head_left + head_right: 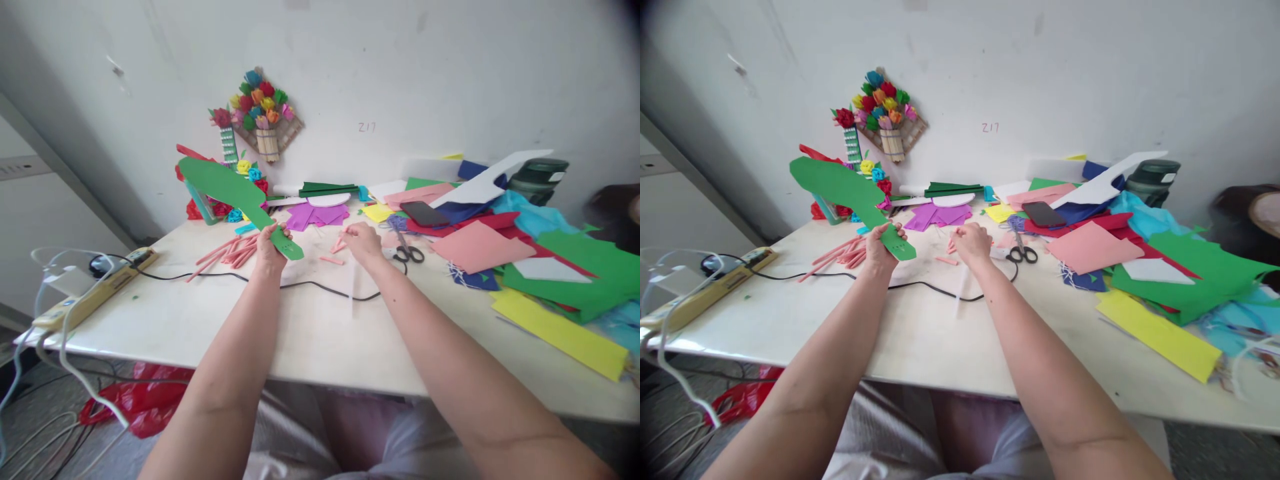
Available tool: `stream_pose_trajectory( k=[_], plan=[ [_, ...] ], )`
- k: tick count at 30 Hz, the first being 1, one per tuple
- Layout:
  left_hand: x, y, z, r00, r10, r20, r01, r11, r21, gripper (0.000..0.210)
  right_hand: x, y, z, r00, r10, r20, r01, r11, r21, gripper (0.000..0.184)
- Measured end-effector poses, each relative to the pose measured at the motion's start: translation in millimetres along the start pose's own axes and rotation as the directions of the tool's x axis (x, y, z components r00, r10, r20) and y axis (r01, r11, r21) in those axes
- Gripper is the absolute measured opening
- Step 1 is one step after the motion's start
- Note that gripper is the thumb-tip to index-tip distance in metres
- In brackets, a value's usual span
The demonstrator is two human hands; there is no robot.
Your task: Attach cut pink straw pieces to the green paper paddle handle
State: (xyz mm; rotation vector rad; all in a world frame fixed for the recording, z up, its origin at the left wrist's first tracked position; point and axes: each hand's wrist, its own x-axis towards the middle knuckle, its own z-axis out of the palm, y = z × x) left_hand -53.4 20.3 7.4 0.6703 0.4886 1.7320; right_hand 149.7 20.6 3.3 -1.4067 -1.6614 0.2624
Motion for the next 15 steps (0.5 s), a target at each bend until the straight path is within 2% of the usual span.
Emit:
stream_pose_trajectory(
  k=[3,6,15],
  plan=[
    [0,0,1.0,1.000,-0.013,0.012,0.013,1.000,0.013,0.016,-9,-11,6,0.991,0.012,0.131,0.006,0.991,-0.136,0.019],
    [-1,0,2.4,0.999,-0.027,0.025,0.026,0.999,0.024,0.016,-13,-13,12,0.975,-0.010,0.220,0.055,0.979,-0.197,0.018],
    [-4,-2,4.8,0.997,-0.032,0.065,0.032,0.999,-0.005,0.015,-15,-10,17,0.954,0.002,0.299,0.081,0.961,-0.264,0.023]
  ],
)
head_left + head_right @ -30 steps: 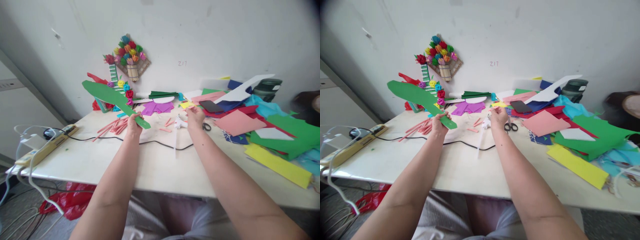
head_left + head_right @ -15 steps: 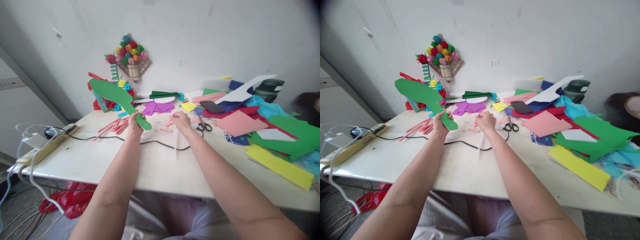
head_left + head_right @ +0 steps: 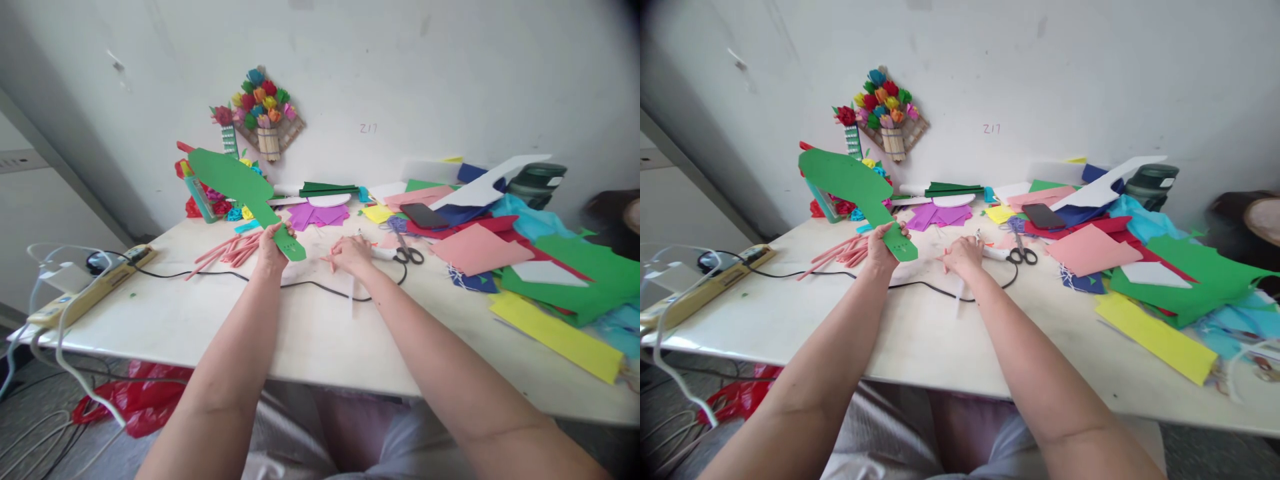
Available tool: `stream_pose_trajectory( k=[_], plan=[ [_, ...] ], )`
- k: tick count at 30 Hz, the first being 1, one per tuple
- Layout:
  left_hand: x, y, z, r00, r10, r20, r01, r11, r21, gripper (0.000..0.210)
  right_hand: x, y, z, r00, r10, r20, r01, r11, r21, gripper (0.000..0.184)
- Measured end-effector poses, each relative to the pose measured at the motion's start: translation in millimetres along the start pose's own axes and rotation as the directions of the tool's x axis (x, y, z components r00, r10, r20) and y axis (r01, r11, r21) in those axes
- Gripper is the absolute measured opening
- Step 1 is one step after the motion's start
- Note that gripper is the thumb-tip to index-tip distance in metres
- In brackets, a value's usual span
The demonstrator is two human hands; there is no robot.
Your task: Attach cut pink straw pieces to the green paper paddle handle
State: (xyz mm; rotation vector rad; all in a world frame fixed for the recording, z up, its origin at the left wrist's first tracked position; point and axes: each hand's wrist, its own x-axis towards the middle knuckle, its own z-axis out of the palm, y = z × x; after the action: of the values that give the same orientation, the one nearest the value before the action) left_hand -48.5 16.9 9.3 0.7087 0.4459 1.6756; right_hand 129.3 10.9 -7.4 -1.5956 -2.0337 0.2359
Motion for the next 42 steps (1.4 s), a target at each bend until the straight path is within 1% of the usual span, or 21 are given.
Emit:
stream_pose_trajectory(
  k=[3,5,7,10,13,16,18,21,23,25,28,31,32,34,36,38,40,42],
  plan=[
    [0,-1,-0.1,1.000,-0.001,0.007,0.001,1.000,-0.008,0.016,-2,-4,-4,0.999,0.036,0.005,-0.036,0.998,-0.047,0.028],
    [0,-1,-0.1,1.000,-0.006,0.012,0.006,1.000,-0.013,0.017,-3,-6,-6,0.998,0.061,-0.004,-0.061,0.994,-0.087,0.028],
    [0,-1,0.0,1.000,-0.013,0.014,0.013,1.000,-0.016,0.017,-3,-6,-7,0.996,0.071,-0.048,-0.076,0.991,-0.111,0.022],
    [0,-1,0.1,1.000,-0.018,0.007,0.018,1.000,-0.011,0.015,-4,-4,-8,0.987,0.070,-0.147,-0.086,0.991,-0.106,0.018],
    [0,-3,-0.2,1.000,-0.017,0.005,0.017,1.000,0.016,0.011,-4,-1,-11,0.970,0.043,-0.240,-0.061,0.996,-0.067,0.017],
    [0,-4,-0.8,1.000,-0.021,0.015,0.020,0.999,0.045,0.008,-3,1,-14,0.947,-0.005,-0.321,-0.008,0.999,-0.039,0.021],
    [0,-5,-0.9,1.000,-0.023,0.022,0.021,0.998,0.052,0.008,-3,1,-16,0.931,-0.035,-0.363,0.026,0.999,-0.027,0.023],
    [-1,-7,-0.2,1.000,-0.020,0.014,0.019,0.998,0.053,0.010,-3,1,-17,0.917,-0.068,-0.394,0.071,0.997,-0.007,0.025],
    [0,-7,0.3,1.000,-0.019,-0.001,0.019,0.998,0.055,0.011,-3,0,-16,0.917,-0.086,-0.391,0.100,0.995,0.014,0.025],
    [0,-8,0.9,1.000,-0.022,-0.022,0.023,0.998,0.061,0.012,-4,-3,-15,0.923,-0.128,-0.364,0.151,0.988,0.037,0.026],
    [1,-10,1.9,0.999,-0.020,-0.050,0.024,0.996,0.085,0.011,-8,-12,-12,0.931,-0.218,-0.292,0.240,0.970,0.038,0.025],
    [0,-12,3.8,0.998,-0.007,-0.056,0.013,0.994,0.109,0.010,-18,-25,-10,0.934,-0.288,-0.211,0.291,0.956,-0.013,0.023],
    [0,-13,4.4,0.998,-0.005,-0.056,0.011,0.993,0.113,0.010,-22,-29,-10,0.938,-0.297,-0.182,0.296,0.955,-0.031,0.024],
    [0,-13,5.5,0.999,0.005,-0.053,0.001,0.993,0.119,0.010,-29,-36,-11,0.955,-0.269,-0.127,0.262,0.963,-0.065,0.031],
    [-1,-14,6.0,0.999,0.016,-0.051,-0.009,0.992,0.125,0.009,-35,-41,-11,0.958,-0.263,-0.113,0.254,0.963,-0.087,0.036],
    [-1,-14,6.2,0.999,0.009,-0.046,-0.003,0.992,0.127,0.009,-38,-42,-10,0.938,-0.321,-0.129,0.307,0.944,-0.118,0.037],
    [0,-16,6.5,1.000,-0.004,-0.031,0.008,0.993,0.120,0.010,-39,-42,-9,0.900,-0.410,-0.146,0.382,0.906,-0.183,0.036],
    [0,-17,7.1,1.000,0.000,-0.012,0.002,0.994,0.105,0.010,-38,-41,-7,0.864,-0.482,-0.146,0.432,0.859,-0.276,0.029]
  ],
)
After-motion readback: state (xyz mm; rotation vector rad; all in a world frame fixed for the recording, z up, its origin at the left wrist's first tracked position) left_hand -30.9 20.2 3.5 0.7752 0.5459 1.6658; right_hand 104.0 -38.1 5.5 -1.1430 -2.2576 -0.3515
